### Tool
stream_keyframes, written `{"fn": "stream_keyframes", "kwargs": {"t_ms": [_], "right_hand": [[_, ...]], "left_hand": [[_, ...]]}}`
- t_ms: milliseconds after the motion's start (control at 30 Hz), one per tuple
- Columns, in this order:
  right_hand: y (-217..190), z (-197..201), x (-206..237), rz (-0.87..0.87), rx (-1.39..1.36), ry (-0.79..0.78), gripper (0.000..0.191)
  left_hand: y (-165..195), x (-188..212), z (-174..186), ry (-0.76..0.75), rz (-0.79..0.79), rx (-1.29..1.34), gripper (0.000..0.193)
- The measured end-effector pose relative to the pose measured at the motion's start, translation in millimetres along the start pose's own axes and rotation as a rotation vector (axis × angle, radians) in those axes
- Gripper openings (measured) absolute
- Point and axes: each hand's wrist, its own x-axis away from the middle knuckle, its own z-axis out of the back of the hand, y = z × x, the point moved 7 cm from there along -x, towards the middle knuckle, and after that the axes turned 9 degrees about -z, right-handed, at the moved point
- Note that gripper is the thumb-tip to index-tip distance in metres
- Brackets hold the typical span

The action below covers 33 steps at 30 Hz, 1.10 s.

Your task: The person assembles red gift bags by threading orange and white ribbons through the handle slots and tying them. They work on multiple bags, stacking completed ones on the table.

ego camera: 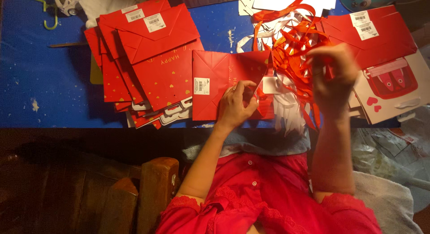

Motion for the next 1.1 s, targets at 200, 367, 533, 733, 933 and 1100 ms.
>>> {"fn": "stream_keyframes", "kwargs": {"t_ms": [200, 367, 533, 733, 933, 1100], "right_hand": [[-28, 20, 1, 0.174, 0.074, 0.085, 0.008], [7, -12, 19, -0.178, 0.313, -0.151, 0.034], [-7, -43, 54, -0.009, 0.458, -0.297, 0.042], [-35, -51, 69, 0.415, 0.607, -0.111, 0.028], [-18, -18, 55, 0.139, 0.206, 0.143, 0.012], [10, -33, 62, -0.263, -0.388, -0.045, 0.026]], "left_hand": [[-4, 3, 0, 0.040, 0.020, 0.022, 0.042], [1, 6, 5, 0.121, -0.101, 0.099, 0.040], [15, 8, 19, 0.122, -0.077, 0.198, 0.039], [78, 7, 52, 0.167, -0.211, 0.142, 0.042], [157, 46, 100, 0.388, -0.733, -0.091, 0.033], [145, 36, 65, 0.291, -0.718, -0.127, 0.026]]}}
